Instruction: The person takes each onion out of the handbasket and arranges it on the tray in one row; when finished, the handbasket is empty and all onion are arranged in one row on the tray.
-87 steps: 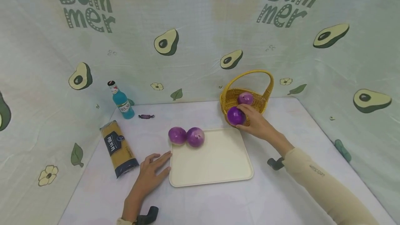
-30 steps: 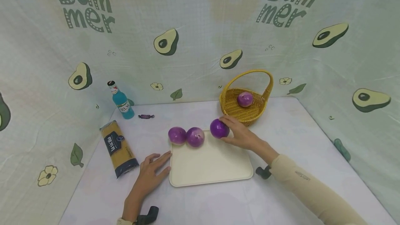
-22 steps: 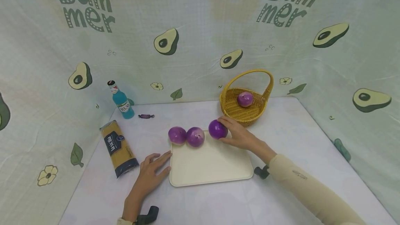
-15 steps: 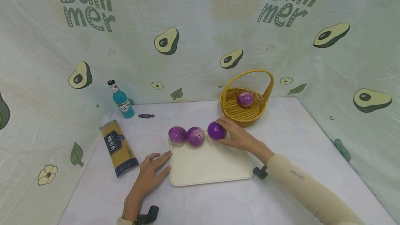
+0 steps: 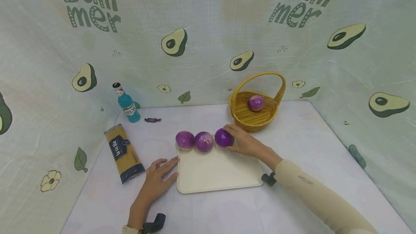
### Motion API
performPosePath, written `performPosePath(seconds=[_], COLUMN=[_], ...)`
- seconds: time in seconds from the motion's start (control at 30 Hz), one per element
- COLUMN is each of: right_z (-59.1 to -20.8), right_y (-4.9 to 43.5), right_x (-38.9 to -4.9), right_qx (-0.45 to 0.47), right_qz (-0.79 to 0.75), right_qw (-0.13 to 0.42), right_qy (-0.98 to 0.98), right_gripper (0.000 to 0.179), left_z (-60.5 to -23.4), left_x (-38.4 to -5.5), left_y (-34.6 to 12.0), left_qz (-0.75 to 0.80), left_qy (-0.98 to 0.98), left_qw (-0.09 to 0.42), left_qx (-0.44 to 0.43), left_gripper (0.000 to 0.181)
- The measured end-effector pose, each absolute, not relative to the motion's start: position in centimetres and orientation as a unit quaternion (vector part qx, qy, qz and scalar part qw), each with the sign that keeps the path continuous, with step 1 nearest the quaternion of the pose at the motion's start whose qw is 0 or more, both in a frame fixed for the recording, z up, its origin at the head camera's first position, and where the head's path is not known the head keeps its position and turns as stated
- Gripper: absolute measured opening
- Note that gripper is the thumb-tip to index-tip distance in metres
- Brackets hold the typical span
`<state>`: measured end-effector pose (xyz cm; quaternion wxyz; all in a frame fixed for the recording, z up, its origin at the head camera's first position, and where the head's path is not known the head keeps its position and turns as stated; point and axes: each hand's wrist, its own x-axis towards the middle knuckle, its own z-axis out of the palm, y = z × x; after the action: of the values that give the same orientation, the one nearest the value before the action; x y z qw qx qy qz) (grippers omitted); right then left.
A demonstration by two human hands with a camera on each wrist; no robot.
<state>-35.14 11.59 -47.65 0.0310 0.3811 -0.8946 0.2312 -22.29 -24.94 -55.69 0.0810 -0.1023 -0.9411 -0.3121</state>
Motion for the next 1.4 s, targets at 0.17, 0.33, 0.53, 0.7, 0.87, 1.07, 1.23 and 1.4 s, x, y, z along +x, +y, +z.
performPosePath(seconds=[0.17, 0.33, 0.53, 0.7, 0.87, 1.07, 1.23, 1.4], right_z=[-47.8, -48.1, -48.1, -48.3, -48.4, -48.5, -48.1, -47.0], right_y=[11.5, 11.5, 11.5, 11.5, 11.5, 11.6, 12.1, 13.0], right_x=[-35.2, -35.3, -35.3, -35.4, -35.5, -35.5, -35.3, -35.1], right_qx=[0.391, 0.39, 0.384, 0.383, 0.38, 0.373, 0.362, 0.341], right_qz=[0.235, 0.226, 0.231, 0.229, 0.23, 0.222, 0.221, 0.247], right_qw=[0.037, 0.038, 0.027, 0.021, 0.015, 0.01, 0.012, 0.02], right_qy=[-0.889, -0.892, -0.893, -0.895, -0.896, -0.901, -0.906, -0.907], right_gripper=[0.076, 0.075, 0.073, 0.073, 0.075, 0.078, 0.08, 0.076], left_z=[-55.7, -55.7, -55.7, -55.6, -55.6, -55.9, -55.9, -55.7], left_x=[-22.4, -22.5, -22.6, -22.6, -22.6, -22.6, -22.6, -22.4], left_y=[-24.9, -24.8, -24.7, -24.6, -24.6, -24.6, -24.7, -24.8], left_qz=[-0.313, -0.31, -0.307, -0.307, -0.31, -0.31, -0.305, -0.31], left_qy=[-0.941, -0.942, -0.943, -0.943, -0.939, -0.939, -0.942, -0.942], left_qw=[0.08, 0.077, 0.076, 0.08, 0.09, 0.093, 0.085, 0.082], left_qx=[-0.103, -0.103, -0.103, -0.106, -0.116, -0.116, -0.109, -0.103], left_gripper=[0.053, 0.053, 0.053, 0.053, 0.052, 0.052, 0.053, 0.053])
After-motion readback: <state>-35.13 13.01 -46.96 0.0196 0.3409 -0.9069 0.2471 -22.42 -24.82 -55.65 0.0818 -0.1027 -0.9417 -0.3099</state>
